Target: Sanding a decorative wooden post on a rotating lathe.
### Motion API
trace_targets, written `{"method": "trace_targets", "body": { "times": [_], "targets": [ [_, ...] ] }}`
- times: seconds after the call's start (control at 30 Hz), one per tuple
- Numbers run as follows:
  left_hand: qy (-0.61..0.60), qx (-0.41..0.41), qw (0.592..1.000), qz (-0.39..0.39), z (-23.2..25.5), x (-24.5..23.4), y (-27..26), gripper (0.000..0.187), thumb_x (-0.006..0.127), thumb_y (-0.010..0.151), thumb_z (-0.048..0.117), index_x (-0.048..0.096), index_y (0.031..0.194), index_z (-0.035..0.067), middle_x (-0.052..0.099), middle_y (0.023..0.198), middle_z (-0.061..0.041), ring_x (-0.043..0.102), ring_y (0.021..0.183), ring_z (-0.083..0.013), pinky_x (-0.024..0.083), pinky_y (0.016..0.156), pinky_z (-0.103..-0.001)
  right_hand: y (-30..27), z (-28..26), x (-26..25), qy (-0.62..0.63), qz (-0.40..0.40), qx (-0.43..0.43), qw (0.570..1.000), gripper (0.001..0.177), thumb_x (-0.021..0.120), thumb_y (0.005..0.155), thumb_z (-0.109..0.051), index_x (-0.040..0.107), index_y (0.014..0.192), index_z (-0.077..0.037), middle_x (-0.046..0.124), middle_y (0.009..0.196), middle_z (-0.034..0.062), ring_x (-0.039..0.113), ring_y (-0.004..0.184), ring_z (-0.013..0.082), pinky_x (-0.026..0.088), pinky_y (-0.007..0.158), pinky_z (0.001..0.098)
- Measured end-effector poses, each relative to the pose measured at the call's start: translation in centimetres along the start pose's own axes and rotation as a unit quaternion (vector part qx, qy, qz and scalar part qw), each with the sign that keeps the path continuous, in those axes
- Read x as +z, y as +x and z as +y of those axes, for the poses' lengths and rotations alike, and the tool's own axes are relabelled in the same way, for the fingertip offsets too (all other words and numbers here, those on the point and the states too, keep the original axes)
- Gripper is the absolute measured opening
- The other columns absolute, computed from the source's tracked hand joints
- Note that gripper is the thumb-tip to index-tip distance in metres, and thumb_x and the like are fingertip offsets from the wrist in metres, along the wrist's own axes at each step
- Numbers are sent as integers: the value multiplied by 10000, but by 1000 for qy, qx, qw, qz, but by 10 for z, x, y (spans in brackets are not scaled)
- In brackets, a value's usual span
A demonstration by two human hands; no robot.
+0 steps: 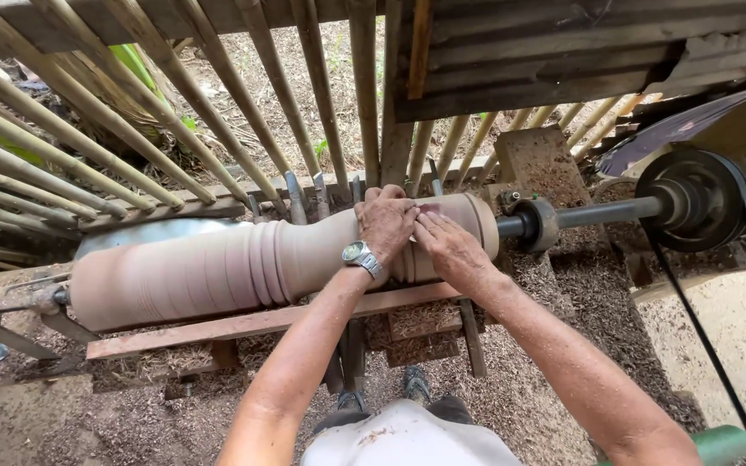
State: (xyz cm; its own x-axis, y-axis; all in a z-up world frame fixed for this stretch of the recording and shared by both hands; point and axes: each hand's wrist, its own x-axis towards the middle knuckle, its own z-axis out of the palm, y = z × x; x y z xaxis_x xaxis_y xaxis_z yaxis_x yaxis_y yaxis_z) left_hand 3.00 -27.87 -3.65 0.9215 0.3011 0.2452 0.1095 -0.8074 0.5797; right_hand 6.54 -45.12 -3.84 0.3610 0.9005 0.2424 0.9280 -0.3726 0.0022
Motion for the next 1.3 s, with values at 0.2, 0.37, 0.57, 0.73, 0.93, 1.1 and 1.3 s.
{"method": "trace_targets", "body": {
  "times": [0.2,0.37,0.57,0.73,0.93,1.1,1.3],
  "targets": [
    [-30,-12,999,-25,4,2,6,170,703,883,296,833,900,186,683,1095,18,536,1120,-246,378,927,-449,-3,3,-4,9,14,12,1000,458,546,874,80,563,1332,90,596,1391,255,564,1339,323,430,1158,415],
    [-46,-3,999,-23,7,8,8,168,712,876,294,836,891,181,692,1108,14,542,1129,-252,389,939,-444,-9,8,3,10,9,32,999,455,532,879,89,568,1332,69,599,1388,259,573,1333,317,437,1153,414],
    [-45,-1,999,-31,14,8,14,169,712,870,296,840,892,187,694,1099,11,547,1124,-251,390,924,-444,-10,12,-5,13,21,37,999,430,544,891,66,574,1320,68,606,1380,258,575,1328,322,436,1149,424],
    [-32,-10,998,-50,20,14,20,180,708,868,306,839,910,188,691,1107,12,550,1130,-247,390,926,-447,-14,20,0,-5,23,32,999,428,542,884,65,578,1310,84,609,1368,266,579,1318,324,438,1146,425],
    [-23,-20,997,-66,26,22,26,201,697,880,316,838,957,194,676,1142,9,551,1141,-238,386,944,-450,-19,28,7,-4,32,46,998,388,521,926,79,583,1308,74,613,1369,262,583,1327,321,433,1162,420],
    [-24,0,998,-63,26,27,27,206,698,881,315,837,956,181,686,1121,0,554,1146,-246,405,967,-434,-21,30,0,-3,29,51,998,420,519,905,80,573,1321,78,613,1369,262,585,1323,317,436,1159,422],
    [-39,10,998,-52,21,48,31,202,701,872,308,835,956,183,694,1127,-2,576,1133,-242,447,1002,-417,-27,34,1,5,33,60,998,417,535,904,59,572,1319,79,617,1356,268,592,1310,323,442,1143,421]
  ]
}}
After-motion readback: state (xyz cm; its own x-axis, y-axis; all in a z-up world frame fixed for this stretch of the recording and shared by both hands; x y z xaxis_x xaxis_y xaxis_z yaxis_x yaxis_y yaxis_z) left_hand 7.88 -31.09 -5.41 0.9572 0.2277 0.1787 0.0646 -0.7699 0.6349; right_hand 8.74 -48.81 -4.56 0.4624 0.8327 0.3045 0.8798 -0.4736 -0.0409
